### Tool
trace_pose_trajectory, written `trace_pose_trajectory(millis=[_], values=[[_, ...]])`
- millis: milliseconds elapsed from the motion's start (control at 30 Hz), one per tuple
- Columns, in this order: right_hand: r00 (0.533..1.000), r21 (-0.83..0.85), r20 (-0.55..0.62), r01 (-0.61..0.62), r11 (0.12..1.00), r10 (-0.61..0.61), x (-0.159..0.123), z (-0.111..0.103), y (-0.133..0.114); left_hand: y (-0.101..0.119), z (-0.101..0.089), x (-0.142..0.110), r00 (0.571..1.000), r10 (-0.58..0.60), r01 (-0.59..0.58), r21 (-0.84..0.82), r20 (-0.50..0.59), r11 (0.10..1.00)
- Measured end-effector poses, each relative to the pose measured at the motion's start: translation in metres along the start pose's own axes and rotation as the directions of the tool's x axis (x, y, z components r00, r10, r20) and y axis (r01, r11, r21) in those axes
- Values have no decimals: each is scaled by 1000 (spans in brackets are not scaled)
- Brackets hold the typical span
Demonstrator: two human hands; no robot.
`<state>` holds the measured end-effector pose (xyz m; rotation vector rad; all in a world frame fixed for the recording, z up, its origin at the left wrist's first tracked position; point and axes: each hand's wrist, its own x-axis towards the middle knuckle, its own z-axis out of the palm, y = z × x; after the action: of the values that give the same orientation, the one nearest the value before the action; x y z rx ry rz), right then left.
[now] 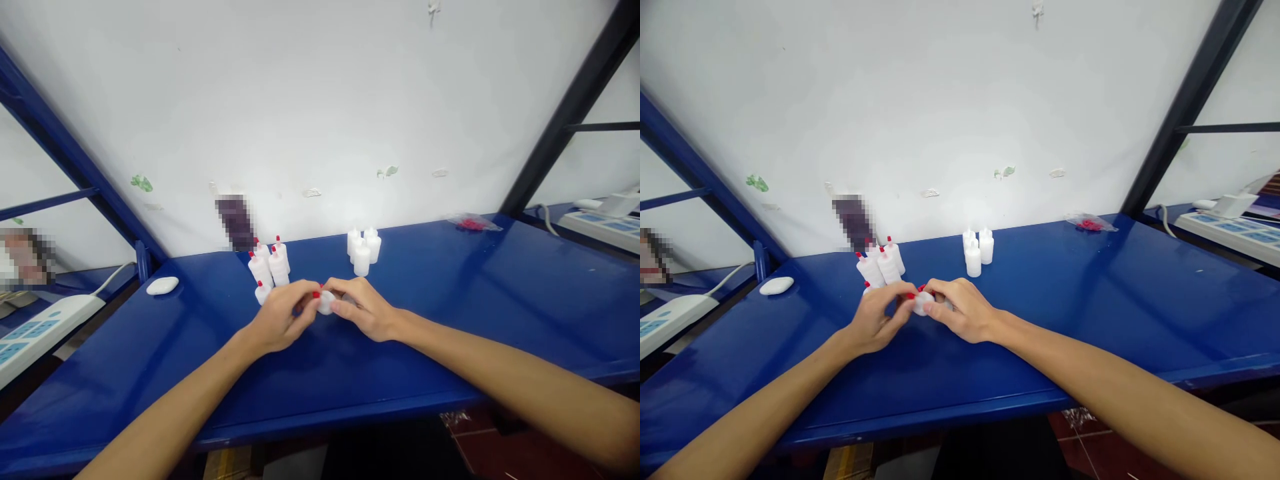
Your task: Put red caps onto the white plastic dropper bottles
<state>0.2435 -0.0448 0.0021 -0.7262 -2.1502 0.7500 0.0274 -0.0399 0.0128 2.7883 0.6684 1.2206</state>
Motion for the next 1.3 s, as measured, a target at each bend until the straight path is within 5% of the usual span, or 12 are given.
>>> trace_pose_trajectory(millis=[67, 133, 267, 367, 533, 767, 900, 1033, 1167, 1300], values=[[999, -16, -14, -53, 998, 52, 1, -2, 0, -13, -19, 0, 993, 61, -45, 162, -96, 986], [996, -49, -14, -93, 994, 92, 2, -3, 0, -27, -44, -1, 994, 80, -54, 308, -74, 950], [995, -86, -23, -100, 991, 98, 4, -3, 0, -49, -82, -4, 971, -220, 152, 478, 91, 865], [994, -40, -15, -111, 993, 111, 4, -2, 0, -54, -91, -6, 935, -317, 198, 506, 159, 840], [984, -27, -45, -175, 984, 173, 3, -1, -1, -53, -86, -5, 920, -342, 198, 527, 190, 826], [991, -105, -83, -117, 988, 109, 3, -1, 2, -50, -88, -5, 924, -338, 190, 553, 177, 811], [975, -28, -210, -81, 996, 74, 4, -2, 2, -42, -83, -4, 989, -150, 118, 523, 20, 844], [918, -15, -394, -59, 998, 48, 3, -8, 3, -26, -60, 0, 994, 95, -61, 441, -56, 895], [861, -141, -502, 7, 990, -78, 1, -19, 3, -9, -28, 3, 982, 182, -188, 312, 51, 931], [814, -237, -551, 58, 970, -184, 3, -40, 8, -3, -15, 4, 967, 93, -148, 222, 238, 964]])
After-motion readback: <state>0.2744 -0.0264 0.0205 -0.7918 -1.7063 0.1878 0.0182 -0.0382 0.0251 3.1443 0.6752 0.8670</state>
